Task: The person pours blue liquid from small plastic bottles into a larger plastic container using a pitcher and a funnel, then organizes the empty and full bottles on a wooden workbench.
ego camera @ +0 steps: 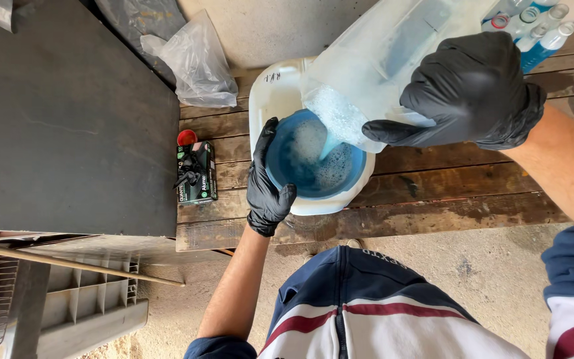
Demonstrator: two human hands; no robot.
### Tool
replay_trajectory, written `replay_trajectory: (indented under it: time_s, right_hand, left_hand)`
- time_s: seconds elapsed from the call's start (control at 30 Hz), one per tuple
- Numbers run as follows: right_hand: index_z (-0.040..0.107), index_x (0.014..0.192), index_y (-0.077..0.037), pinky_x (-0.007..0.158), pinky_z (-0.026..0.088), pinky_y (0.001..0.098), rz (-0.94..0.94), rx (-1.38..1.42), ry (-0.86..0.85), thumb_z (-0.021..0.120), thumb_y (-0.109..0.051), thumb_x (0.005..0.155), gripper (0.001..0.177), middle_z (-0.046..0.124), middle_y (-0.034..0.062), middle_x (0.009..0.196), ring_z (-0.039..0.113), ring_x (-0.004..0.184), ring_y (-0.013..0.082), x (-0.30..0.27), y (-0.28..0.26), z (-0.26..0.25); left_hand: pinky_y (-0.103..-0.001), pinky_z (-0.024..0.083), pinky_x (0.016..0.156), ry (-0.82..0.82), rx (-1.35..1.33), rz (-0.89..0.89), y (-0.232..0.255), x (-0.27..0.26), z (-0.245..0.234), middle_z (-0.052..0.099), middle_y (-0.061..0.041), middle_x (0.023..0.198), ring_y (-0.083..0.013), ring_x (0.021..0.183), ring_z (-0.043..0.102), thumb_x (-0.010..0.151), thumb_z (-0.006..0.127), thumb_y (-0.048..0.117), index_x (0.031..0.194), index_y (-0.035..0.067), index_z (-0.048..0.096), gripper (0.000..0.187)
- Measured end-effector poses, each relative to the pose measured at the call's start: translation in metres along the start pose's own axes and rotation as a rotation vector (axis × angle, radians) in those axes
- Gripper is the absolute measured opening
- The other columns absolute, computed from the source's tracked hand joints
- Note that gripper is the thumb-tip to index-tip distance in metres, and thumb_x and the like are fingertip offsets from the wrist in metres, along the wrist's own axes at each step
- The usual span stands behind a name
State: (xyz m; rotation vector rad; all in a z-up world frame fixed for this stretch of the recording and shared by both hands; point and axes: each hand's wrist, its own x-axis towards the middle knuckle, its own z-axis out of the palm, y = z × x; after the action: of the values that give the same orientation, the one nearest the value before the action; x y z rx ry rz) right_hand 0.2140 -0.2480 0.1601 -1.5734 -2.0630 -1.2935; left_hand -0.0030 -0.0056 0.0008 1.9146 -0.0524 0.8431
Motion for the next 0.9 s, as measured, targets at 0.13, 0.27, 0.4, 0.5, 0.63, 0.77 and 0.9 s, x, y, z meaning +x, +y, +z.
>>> replay_trajectory:
  time_s: [0.13,0.27,0.4,0.5,0.63,0.77,0.9]
  right_hand:
    - [0.053,0.059,-0.011,0.052,0.035,0.0400,0.097,0.040,-0.033,0.094,-0.055,0.100,0.072,0.049,0.0062,0.055,0.050,0.050,0.0270,-0.007,-0.009,0.001]
    - [0.054,0.058,-0.007,0.052,0.032,0.0434,0.237,0.122,-0.027,0.092,-0.047,0.098,0.068,0.047,0.0098,0.054,0.048,0.050,0.0294,-0.022,-0.018,0.011]
    - [0.064,0.068,-0.001,0.057,0.035,0.0458,0.509,0.225,0.006,0.093,-0.030,0.097,0.050,0.056,0.0144,0.063,0.051,0.056,0.0304,-0.043,-0.033,0.011]
    - [0.045,0.061,-0.003,0.057,0.028,0.0413,0.784,0.365,0.057,0.086,-0.023,0.100,0.060,0.043,0.0095,0.055,0.039,0.052,0.0234,-0.039,-0.049,0.004]
    - [0.014,0.070,-0.015,0.065,0.016,0.0420,1.126,0.671,0.297,0.035,0.034,0.085,0.055,0.010,0.0023,0.074,0.013,0.076,0.0215,-0.082,-0.064,0.009]
    - [0.043,0.068,-0.012,0.076,0.028,0.0345,1.432,0.397,0.390,0.060,0.009,0.114,0.054,0.028,-0.0049,0.065,0.031,0.073,0.0107,-0.152,-0.103,0.007]
    - [0.038,0.066,-0.017,0.054,0.023,0.0304,1.655,0.519,0.625,0.065,-0.048,0.105,0.056,0.030,-0.0033,0.059,0.030,0.056,0.0073,-0.174,-0.147,-0.004]
  left_hand:
    - [-0.050,0.035,0.131,-0.002,0.007,0.011,0.000,0.000,0.000,0.035,-0.021,0.166,-0.0409,0.156,0.038,0.093,0.050,0.075,0.159,0.008,0.026,0.097]
    - [-0.051,0.034,0.131,0.003,-0.023,0.018,0.002,0.002,-0.001,0.034,-0.021,0.166,-0.0408,0.156,0.038,0.095,0.049,0.074,0.159,0.008,0.027,0.094]
    - [-0.049,0.037,0.129,0.016,0.010,0.023,-0.001,0.001,-0.001,0.035,-0.020,0.166,-0.0401,0.155,0.041,0.095,0.048,0.075,0.159,0.007,0.027,0.096]
    - [-0.050,0.038,0.129,0.017,0.013,0.034,-0.002,0.002,-0.001,0.035,-0.019,0.167,-0.0395,0.156,0.041,0.095,0.048,0.075,0.160,0.008,0.027,0.095]
    - [-0.054,0.034,0.132,0.017,0.007,0.067,-0.005,0.000,-0.002,0.031,-0.020,0.168,-0.0412,0.158,0.035,0.100,0.047,0.071,0.160,0.012,0.027,0.087]
    - [-0.057,0.028,0.135,-0.022,-0.105,0.078,-0.003,0.001,-0.005,0.026,-0.019,0.170,-0.0406,0.162,0.027,0.099,0.054,0.066,0.162,0.014,0.025,0.086]
    - [-0.052,0.038,0.130,0.015,-0.208,0.073,-0.006,0.000,-0.004,0.025,-0.020,0.169,-0.0380,0.157,0.034,0.096,0.054,0.071,0.162,0.008,0.021,0.096]
